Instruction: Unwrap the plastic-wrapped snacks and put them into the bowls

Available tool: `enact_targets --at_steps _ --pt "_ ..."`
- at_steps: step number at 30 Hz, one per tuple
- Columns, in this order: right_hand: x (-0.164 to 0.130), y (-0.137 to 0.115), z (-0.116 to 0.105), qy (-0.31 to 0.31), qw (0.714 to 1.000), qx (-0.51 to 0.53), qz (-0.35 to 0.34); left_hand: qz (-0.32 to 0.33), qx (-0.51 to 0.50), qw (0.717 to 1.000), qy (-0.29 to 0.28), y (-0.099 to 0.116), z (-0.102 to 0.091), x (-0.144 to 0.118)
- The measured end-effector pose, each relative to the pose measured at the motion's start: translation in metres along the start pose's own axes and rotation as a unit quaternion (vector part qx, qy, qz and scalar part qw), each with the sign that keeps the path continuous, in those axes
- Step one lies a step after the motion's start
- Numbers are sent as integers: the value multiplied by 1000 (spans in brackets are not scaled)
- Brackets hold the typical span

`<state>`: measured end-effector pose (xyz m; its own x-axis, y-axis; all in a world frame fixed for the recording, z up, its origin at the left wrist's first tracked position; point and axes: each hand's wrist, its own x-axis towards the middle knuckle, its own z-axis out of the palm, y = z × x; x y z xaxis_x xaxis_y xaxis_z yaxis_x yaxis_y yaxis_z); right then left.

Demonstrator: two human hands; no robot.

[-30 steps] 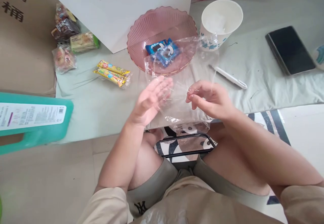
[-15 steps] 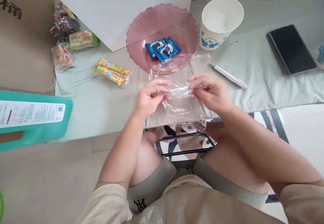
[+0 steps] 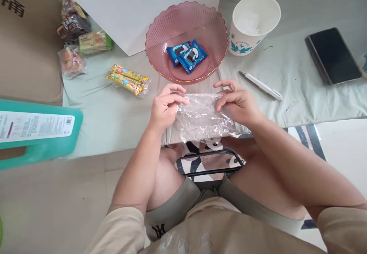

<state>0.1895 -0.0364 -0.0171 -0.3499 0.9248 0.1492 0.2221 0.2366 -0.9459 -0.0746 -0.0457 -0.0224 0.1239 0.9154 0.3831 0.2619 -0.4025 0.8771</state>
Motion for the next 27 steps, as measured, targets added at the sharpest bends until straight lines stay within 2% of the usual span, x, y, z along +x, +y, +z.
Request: enact_targets --at_steps 4,8,11,14,16,19,23,27 --pt "1 4 0 54 998 -8 13 -11 -27 999 14 -1 -1 1" --pt "1 4 0 92 990 98 50 -61 -130 989 48 -1 3 0" --pt "1 -2 2 32 985 157 68 -102 -175 977 62 4 6 0" --pt "1 -12 4 -57 981 145 113 -144 -199 968 58 13 4 3" --pt "1 -18 5 -73 979 135 132 -179 -200 962 44 20 2 4" --pt "0 -23 6 -34 985 125 112 -216 -190 958 5 28 0 2" --pt "-3 -25 10 18 993 99 66 -230 -199 951 -51 29 8 -3" --pt "-6 -27 10 66 995 38 63 -258 -175 948 -59 26 12 -4"
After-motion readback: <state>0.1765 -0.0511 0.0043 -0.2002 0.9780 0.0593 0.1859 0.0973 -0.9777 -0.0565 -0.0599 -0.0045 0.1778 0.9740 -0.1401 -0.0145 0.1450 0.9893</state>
